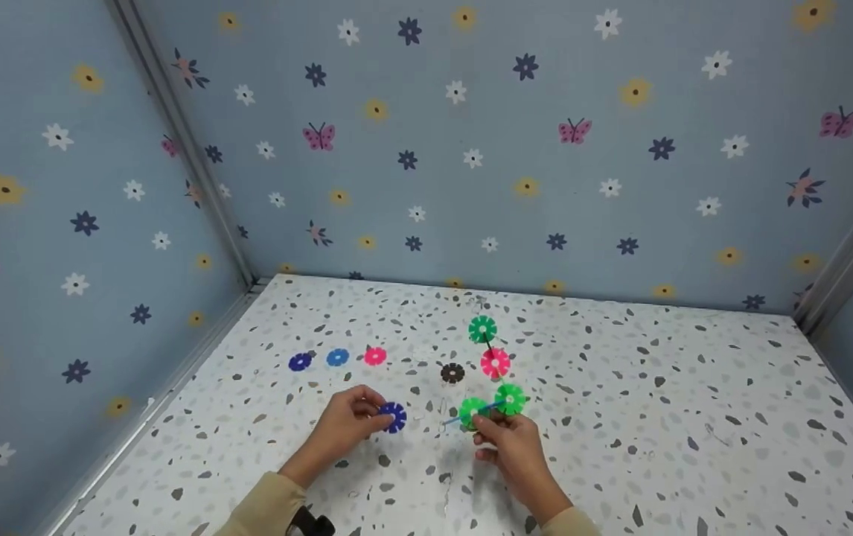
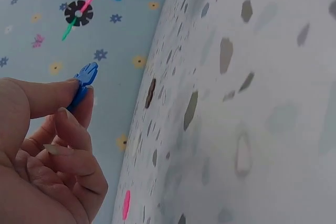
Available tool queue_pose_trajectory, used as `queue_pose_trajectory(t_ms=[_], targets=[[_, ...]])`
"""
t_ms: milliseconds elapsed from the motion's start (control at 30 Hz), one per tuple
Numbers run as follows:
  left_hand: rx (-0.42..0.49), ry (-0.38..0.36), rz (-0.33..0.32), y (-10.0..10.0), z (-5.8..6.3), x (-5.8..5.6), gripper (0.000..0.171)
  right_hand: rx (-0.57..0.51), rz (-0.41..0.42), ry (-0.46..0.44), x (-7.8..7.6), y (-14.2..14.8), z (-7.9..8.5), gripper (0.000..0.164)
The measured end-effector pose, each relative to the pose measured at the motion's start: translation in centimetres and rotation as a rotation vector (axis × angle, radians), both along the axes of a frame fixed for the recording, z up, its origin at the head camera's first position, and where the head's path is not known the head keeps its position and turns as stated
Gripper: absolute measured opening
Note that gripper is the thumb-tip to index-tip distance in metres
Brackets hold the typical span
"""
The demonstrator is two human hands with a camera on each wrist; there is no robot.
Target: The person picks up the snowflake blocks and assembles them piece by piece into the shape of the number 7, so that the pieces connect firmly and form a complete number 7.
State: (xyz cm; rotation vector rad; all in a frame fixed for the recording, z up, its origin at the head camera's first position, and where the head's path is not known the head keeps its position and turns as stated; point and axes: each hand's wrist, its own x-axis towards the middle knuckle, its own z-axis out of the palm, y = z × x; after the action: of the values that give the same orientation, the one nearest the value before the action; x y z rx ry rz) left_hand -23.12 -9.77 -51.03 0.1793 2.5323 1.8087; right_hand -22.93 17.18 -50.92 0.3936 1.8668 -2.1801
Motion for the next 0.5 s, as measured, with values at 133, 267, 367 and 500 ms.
queue_pose_trajectory(t_ms=[133, 267, 367, 500], targets=[[0.057, 0.003, -0.084, 1.7, 0.0, 0.6, 0.018, 0.006, 0.003, -0.004, 0.1, -0.1, -0.2, 0.022], [0.096, 0.021, -0.145, 2.9, 0.2, 1.1, 0.017, -0.001, 0.013, -0.007, 0.3, -0.1, -0.3, 0.019], [0.096, 0.048, -0.168, 3.5, 0.4, 1.1, 0.016, -0.004, 0.021, 0.012, 0.4, -0.1, -0.3, 0.018], [0.090, 0.058, -0.175, 4.0, 0.4, 0.9, 0.014, 0.002, 0.031, 0.033, 0.3, -0.2, -0.3, 0.016]])
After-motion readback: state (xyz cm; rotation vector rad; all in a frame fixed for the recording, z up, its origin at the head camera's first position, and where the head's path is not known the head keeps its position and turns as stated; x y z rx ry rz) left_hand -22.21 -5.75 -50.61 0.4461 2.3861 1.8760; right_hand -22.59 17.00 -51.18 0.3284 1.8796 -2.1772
